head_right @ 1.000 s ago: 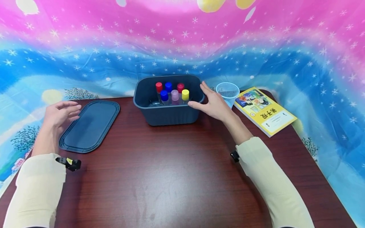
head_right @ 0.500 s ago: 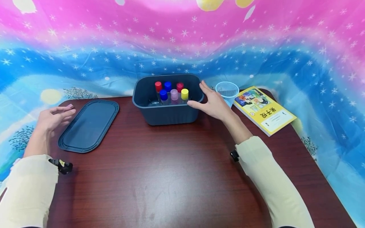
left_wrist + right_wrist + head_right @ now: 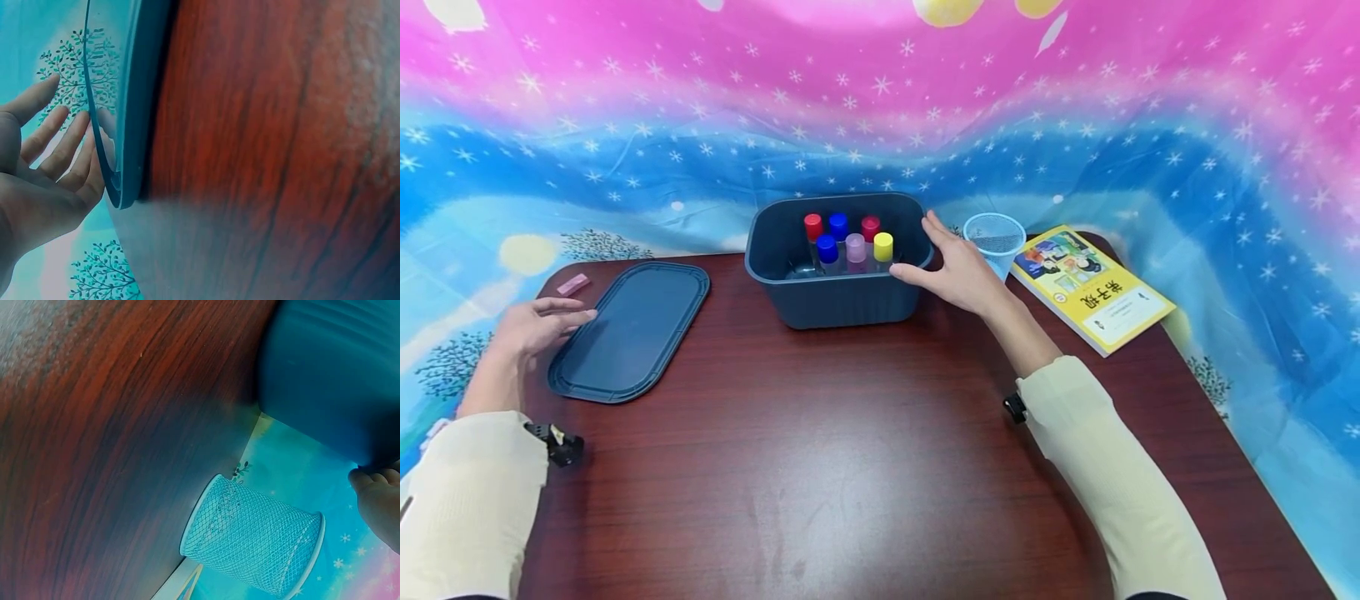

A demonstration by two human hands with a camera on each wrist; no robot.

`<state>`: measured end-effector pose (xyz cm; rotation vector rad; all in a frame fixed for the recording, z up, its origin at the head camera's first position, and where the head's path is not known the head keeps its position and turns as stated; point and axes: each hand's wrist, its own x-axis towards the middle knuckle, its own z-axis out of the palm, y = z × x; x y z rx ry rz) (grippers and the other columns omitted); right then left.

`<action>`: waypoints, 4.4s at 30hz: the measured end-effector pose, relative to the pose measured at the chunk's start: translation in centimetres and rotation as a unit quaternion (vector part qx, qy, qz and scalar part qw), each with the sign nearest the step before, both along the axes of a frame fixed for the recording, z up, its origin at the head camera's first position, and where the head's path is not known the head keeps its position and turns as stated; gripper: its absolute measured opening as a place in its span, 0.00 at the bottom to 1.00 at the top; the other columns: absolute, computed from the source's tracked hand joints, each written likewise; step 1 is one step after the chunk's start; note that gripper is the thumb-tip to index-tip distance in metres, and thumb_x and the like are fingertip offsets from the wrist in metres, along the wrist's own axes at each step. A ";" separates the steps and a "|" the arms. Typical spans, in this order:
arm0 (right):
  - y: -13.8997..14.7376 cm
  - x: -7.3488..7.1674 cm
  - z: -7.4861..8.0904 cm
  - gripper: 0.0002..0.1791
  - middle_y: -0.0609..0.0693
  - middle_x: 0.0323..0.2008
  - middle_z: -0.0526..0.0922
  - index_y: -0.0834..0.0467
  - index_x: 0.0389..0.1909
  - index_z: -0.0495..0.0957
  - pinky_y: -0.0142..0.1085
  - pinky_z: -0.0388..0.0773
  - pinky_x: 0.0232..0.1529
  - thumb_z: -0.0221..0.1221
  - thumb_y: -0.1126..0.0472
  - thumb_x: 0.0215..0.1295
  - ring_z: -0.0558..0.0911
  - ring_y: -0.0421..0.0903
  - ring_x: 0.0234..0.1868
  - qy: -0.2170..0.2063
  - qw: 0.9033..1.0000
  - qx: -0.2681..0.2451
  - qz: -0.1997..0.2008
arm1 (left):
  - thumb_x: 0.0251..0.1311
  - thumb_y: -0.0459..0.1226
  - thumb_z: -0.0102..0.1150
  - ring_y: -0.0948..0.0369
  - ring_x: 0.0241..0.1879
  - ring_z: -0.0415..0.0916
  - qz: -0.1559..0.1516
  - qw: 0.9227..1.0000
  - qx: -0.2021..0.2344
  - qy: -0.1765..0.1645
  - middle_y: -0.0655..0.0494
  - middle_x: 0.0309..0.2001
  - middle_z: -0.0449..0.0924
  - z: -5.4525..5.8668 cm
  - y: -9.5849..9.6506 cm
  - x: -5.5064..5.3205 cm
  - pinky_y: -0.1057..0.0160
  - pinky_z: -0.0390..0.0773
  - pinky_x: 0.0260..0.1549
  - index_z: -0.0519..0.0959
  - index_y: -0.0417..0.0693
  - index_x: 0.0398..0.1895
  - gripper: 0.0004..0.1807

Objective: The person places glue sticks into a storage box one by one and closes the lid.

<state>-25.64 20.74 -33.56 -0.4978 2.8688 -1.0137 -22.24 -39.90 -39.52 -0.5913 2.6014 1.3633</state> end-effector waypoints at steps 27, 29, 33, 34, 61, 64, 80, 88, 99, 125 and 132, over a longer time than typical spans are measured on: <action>0.0 -0.1 -0.1 0.56 0.46 0.81 0.43 0.55 0.81 0.47 0.61 0.47 0.75 0.59 0.29 0.64 0.45 0.53 0.80 0.006 1.000 0.001 -0.001 | 0.67 0.26 0.52 0.66 0.37 0.79 -0.114 0.993 -0.041 0.013 0.26 0.62 0.70 -0.4 1.8 -1.0 0.62 0.85 0.38 0.61 0.31 0.74 0.32; 0.0 -0.1 -0.1 0.56 0.46 0.81 0.44 0.55 0.81 0.47 0.61 0.47 0.75 0.60 0.29 0.64 0.45 0.53 0.80 0.007 1.000 0.000 0.000 | 0.68 0.29 0.53 0.72 0.36 0.76 -0.119 0.993 -0.023 0.006 0.27 0.63 0.70 -0.2 1.7 -1.1 0.64 0.85 0.38 0.59 0.31 0.75 0.33; -0.1 -0.1 -0.1 0.56 0.47 0.81 0.44 0.55 0.81 0.47 0.60 0.47 0.75 0.60 0.29 0.64 0.45 0.53 0.80 0.007 1.000 0.000 0.001 | 0.75 0.35 0.50 0.74 0.38 0.76 -0.127 0.991 0.045 -0.013 0.50 0.50 0.81 0.0 1.6 -1.1 0.64 0.84 0.42 0.56 0.31 0.77 0.32; 0.0 -0.1 -0.1 0.56 0.47 0.81 0.44 0.55 0.81 0.47 0.60 0.47 0.75 0.60 0.29 0.64 0.45 0.52 0.80 0.006 1.000 0.000 0.002 | 0.76 0.36 0.49 0.75 0.39 0.76 -0.129 0.989 0.071 -0.017 0.58 0.46 0.81 0.1 1.6 -1.1 0.64 0.84 0.43 0.54 0.31 0.77 0.33; -0.1 -0.2 0.1 0.56 0.47 0.81 0.44 0.54 0.81 0.48 0.60 0.50 0.74 0.60 0.29 0.63 0.45 0.53 0.80 0.003 1.000 -0.001 -0.001 | 0.69 0.17 0.47 0.54 0.37 0.88 -0.105 0.844 0.508 0.137 0.43 0.40 0.88 3.8 3.5 0.2 0.56 0.87 0.31 0.85 0.39 0.51 0.20; -0.1 -0.2 0.2 0.56 0.47 0.81 0.44 0.55 0.81 0.48 0.61 0.50 0.74 0.60 0.29 0.63 0.46 0.53 0.80 0.004 1.000 0.005 -0.002 | 0.69 0.18 0.49 0.54 0.36 0.87 -0.095 0.841 0.511 0.150 0.43 0.40 0.87 4.6 3.9 0.3 0.56 0.87 0.31 0.84 0.39 0.52 0.19; -0.1 0.9 1.0 0.45 0.46 0.79 0.55 0.52 0.79 0.57 0.57 0.62 0.71 0.64 0.41 0.67 0.56 0.50 0.78 0.102 0.993 -0.063 -0.017 | 0.68 0.18 0.50 0.49 0.35 0.88 -0.036 0.808 0.556 0.191 0.38 0.39 0.86 6.8 5.9 -0.2 0.54 0.87 0.30 0.82 0.36 0.53 0.17; -3.3 2.6 2.4 0.25 0.57 0.58 0.82 0.61 0.64 0.78 0.38 0.82 0.53 0.68 0.64 0.66 0.84 0.46 0.51 0.147 0.963 -0.223 0.019 | 0.65 0.18 0.55 0.49 0.37 0.88 0.001 0.794 0.568 0.216 0.39 0.41 0.85 7.4 8.9 -0.5 0.54 0.87 0.28 0.80 0.37 0.55 0.18; -7.9 2.9 3.7 0.22 0.65 0.59 0.79 0.71 0.63 0.74 0.39 0.81 0.54 0.61 0.69 0.70 0.85 0.51 0.53 -0.129 0.881 -0.454 0.043 | 0.60 0.16 0.60 0.51 0.32 0.87 0.049 0.781 0.582 0.222 0.40 0.37 0.85 7.8 15.2 -2.3 0.56 0.86 0.22 0.76 0.34 0.55 0.20; -8.6 1.6 5.2 0.24 0.56 0.38 0.88 0.71 0.64 0.73 0.40 0.85 0.45 0.60 0.76 0.67 0.89 0.45 0.36 -0.145 0.827 -0.542 -0.032 | 0.64 0.24 0.62 0.54 0.41 0.78 0.021 0.828 0.524 0.198 0.46 0.53 0.72 10.4 19.6 -5.2 0.57 0.87 0.33 0.70 0.45 0.67 0.28; -6.6 1.9 6.8 0.24 0.53 0.40 0.89 0.69 0.64 0.75 0.38 0.84 0.46 0.61 0.74 0.67 0.89 0.45 0.39 -0.097 0.873 -0.478 -0.016 | 0.69 0.37 0.63 0.53 0.36 0.78 0.021 0.855 0.482 0.191 0.49 0.50 0.75 13.0 18.6 -6.0 0.54 0.87 0.33 0.80 0.49 0.61 0.18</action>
